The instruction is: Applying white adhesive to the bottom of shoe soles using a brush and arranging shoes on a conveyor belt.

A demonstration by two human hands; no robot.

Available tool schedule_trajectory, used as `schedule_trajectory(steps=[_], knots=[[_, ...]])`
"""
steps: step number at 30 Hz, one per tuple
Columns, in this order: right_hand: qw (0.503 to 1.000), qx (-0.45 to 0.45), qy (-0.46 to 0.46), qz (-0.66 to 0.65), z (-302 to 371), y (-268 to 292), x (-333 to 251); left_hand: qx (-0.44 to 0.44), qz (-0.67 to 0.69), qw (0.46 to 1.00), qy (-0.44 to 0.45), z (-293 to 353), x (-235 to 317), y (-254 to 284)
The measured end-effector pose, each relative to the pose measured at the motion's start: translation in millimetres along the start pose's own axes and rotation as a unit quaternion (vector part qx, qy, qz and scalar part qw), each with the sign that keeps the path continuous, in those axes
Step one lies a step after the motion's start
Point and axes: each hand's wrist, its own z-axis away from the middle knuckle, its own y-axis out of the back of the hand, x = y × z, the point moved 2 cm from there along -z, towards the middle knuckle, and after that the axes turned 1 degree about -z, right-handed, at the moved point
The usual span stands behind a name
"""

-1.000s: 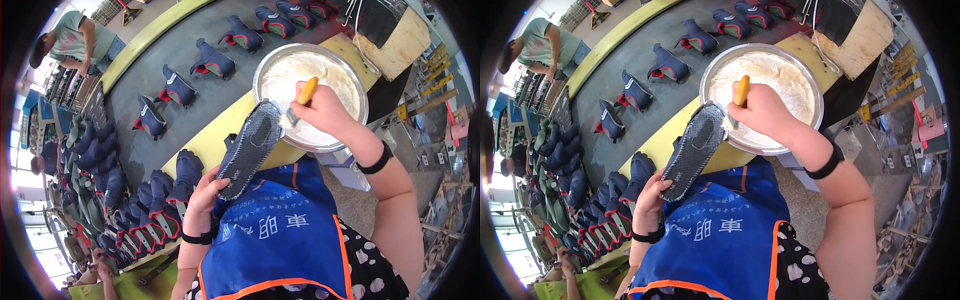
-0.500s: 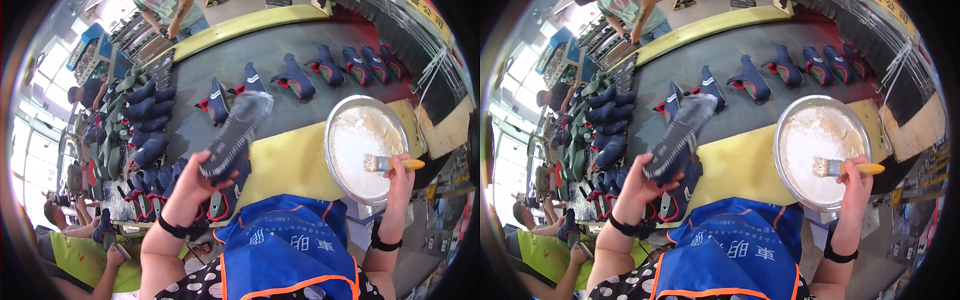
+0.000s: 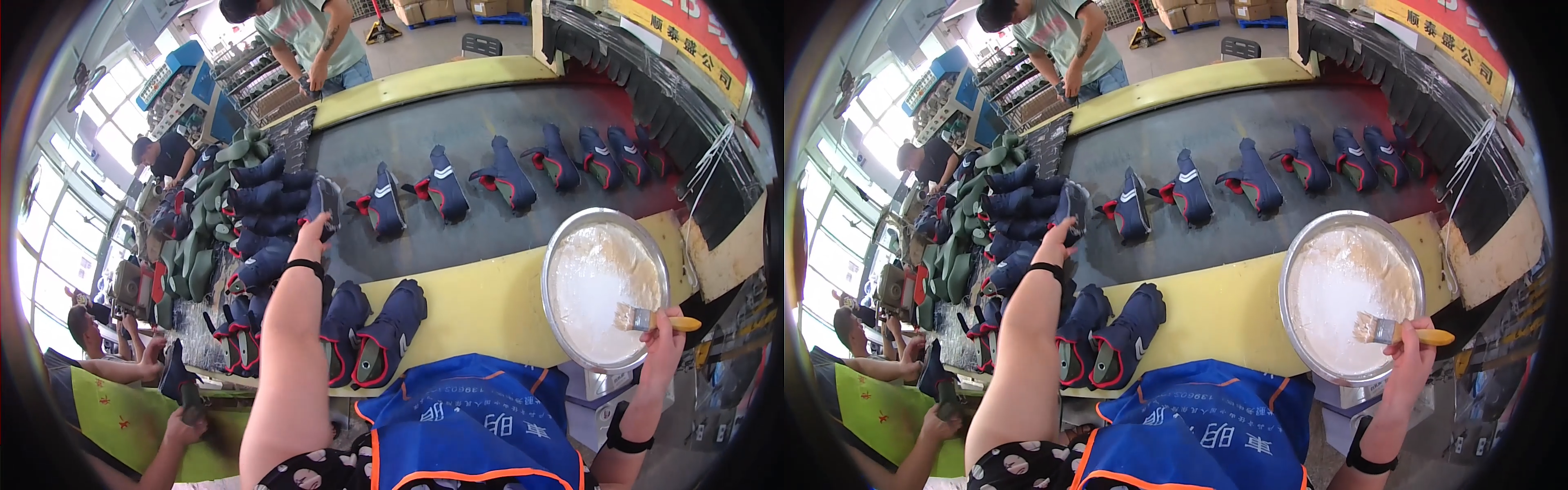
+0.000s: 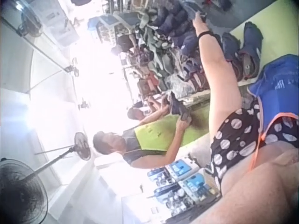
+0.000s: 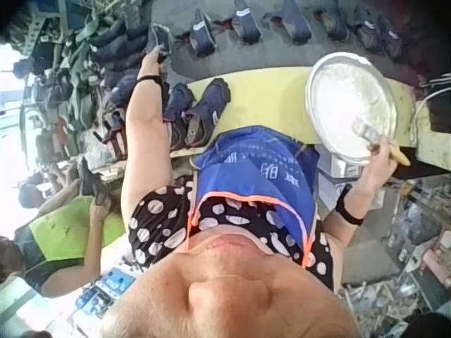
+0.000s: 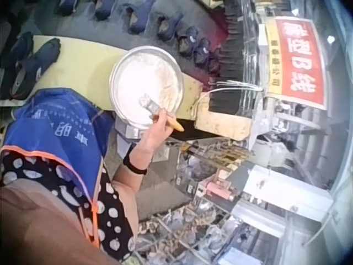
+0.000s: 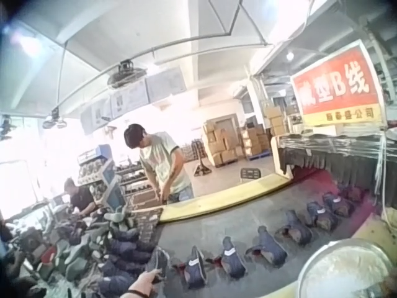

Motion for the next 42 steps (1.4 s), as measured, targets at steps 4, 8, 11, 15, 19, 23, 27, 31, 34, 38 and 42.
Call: schedule_trajectory(steps=[4,8,11,15,19,23,27,31,34,38,42], knots=[[1.000,-0.016,0.011,0.010,4.1,0.6,-6.0,0.047,-0.237,0.970,0.007,-71.2,-47.8,10.4],[1.000,-0.010,0.005,0.003,6.8,-9.3,-3.9,0.066,-0.406,0.909,-0.063,-86.2,-33.7,15.9],[1.000,-0.014,-0.001,-0.004,4.6,-19.3,0.4,-0.021,-0.364,0.929,-0.067,-41.1,0.1,1.9],[0.999,-0.038,-0.009,0.000,2.7,-33.3,7.4,-0.020,-0.306,0.951,-0.034,25.3,28.4,4.0],[0.998,-0.061,-0.004,-0.008,3.2,-41.8,8.1,0.041,-0.369,0.921,-0.121,17.8,28.3,18.7],[0.999,-0.039,0.001,0.011,7.0,-35.7,2.9,0.149,-0.459,0.867,-0.125,-11.7,2.4,5.5],[1.000,-0.010,0.012,0.027,10.9,-20.2,-5.4,0.124,-0.494,0.845,-0.165,-19.0,-19.7,-22.5],[0.999,0.016,0.024,0.037,13.9,-15.0,-5.6,0.103,-0.415,0.889,-0.167,-26.0,-14.8,-18.0],[0.999,-0.001,0.014,0.038,12.8,-21.8,-0.4,0.094,-0.411,0.889,-0.181,-30.0,-19.0,-10.9],[1.000,-0.006,-0.008,0.024,11.4,-34.3,5.1,0.061,-0.427,0.877,-0.212,-35.1,-24.9,-7.1],[1.000,0.004,0.021,-0.021,8.2,-44.2,3.6,0.016,-0.522,0.831,-0.190,-18.2,-6.0,-9.5]])
